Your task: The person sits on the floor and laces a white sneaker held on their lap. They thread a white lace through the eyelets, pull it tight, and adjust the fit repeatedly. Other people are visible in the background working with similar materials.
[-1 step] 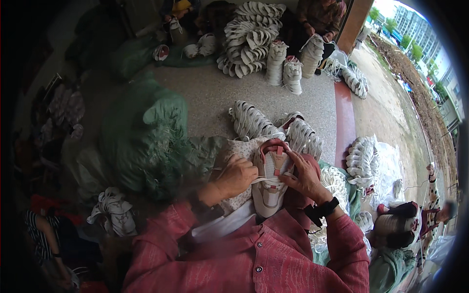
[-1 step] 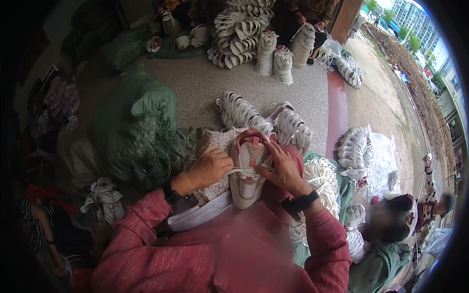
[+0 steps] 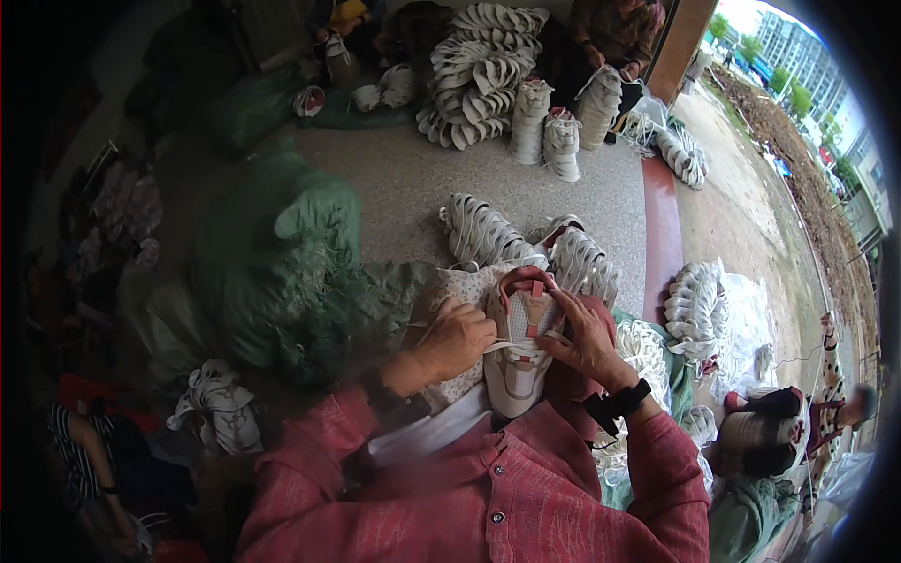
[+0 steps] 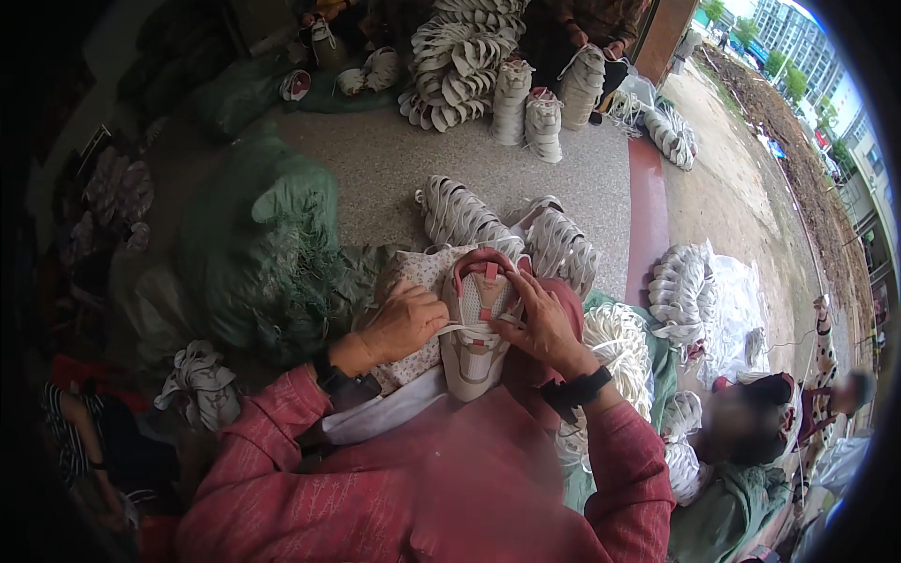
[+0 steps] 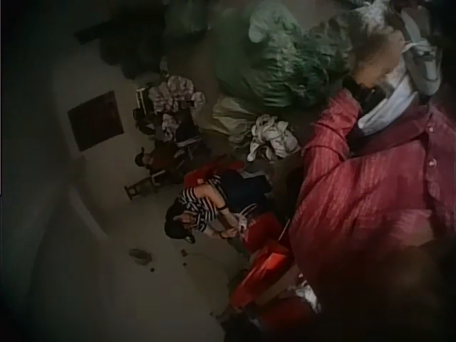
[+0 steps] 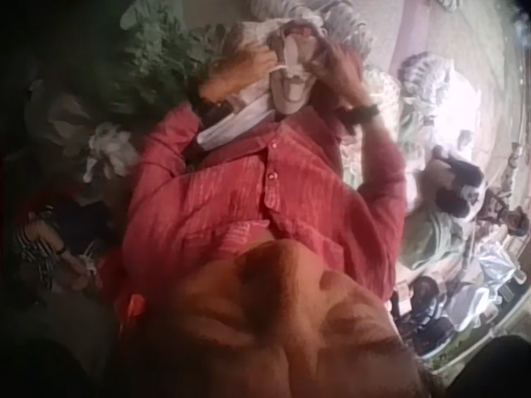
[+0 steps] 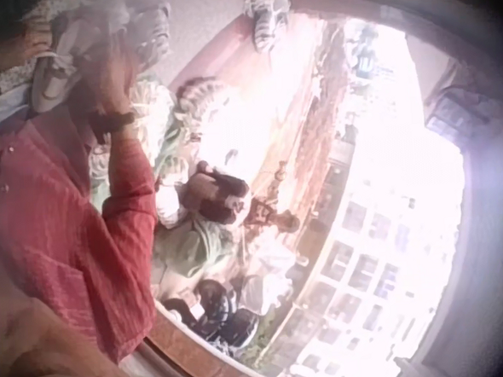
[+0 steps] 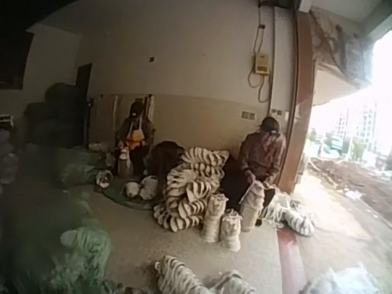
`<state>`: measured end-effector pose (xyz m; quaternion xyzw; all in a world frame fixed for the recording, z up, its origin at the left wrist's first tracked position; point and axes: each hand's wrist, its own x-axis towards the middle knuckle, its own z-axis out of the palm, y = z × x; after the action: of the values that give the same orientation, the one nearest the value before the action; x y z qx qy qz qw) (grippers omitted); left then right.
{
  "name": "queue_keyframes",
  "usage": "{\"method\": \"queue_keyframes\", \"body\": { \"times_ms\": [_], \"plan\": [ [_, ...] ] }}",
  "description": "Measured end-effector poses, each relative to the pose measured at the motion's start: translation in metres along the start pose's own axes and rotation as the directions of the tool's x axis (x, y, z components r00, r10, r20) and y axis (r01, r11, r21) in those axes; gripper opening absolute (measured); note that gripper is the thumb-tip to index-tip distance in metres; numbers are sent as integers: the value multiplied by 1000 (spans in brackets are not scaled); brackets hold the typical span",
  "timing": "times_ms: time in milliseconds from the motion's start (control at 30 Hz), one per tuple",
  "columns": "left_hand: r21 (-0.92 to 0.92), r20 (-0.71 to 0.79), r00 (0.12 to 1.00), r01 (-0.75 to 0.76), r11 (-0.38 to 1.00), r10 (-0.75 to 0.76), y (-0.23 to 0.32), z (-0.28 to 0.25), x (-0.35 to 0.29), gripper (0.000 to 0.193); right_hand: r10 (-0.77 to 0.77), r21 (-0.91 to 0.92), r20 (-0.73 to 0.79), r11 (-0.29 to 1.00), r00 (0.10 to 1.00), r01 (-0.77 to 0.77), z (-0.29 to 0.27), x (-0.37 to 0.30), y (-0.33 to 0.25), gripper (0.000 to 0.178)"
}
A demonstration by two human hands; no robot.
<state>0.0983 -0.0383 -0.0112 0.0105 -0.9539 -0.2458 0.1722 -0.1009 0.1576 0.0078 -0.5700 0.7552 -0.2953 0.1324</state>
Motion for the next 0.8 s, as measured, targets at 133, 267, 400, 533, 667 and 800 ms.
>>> {"method": "queue_keyframes", "body": {
  "times_ms": [133, 267, 400, 533, 667, 800],
  "plan": [
    [-9, -67, 998, 12, 1000, -12, 6, 3, 0, 11, -10, 5, -12, 1000, 1000, 10, 1, -2, 1, 85],
    [-41, -113, 993, 11, 999, -15, 8, 4, 2, 11, -8, 32, -24, 999, 1000, 9, 0, -2, 0, 83],
    [-39, -117, 993, 10, 999, -15, 7, 6, 3, 11, 0, 17, -26, 1000, 1000, 0, -1, -2, 0, 82],
    [-32, -113, 994, -4, 999, 1, 8, 7, 4, 10, -8, 17, -32, 1000, 999, 8, 0, -3, 0, 82],
    [40, -156, 988, -1, 999, 7, 14, 7, 6, 7, -10, 29, -47, 1000, 999, 11, 1, -4, 0, 82],
    [139, -181, 983, 8, 990, 17, 27, 12, 11, 6, -1, -8, -49, 1000, 999, 1, 2, -4, 0, 82]
  ]
}}
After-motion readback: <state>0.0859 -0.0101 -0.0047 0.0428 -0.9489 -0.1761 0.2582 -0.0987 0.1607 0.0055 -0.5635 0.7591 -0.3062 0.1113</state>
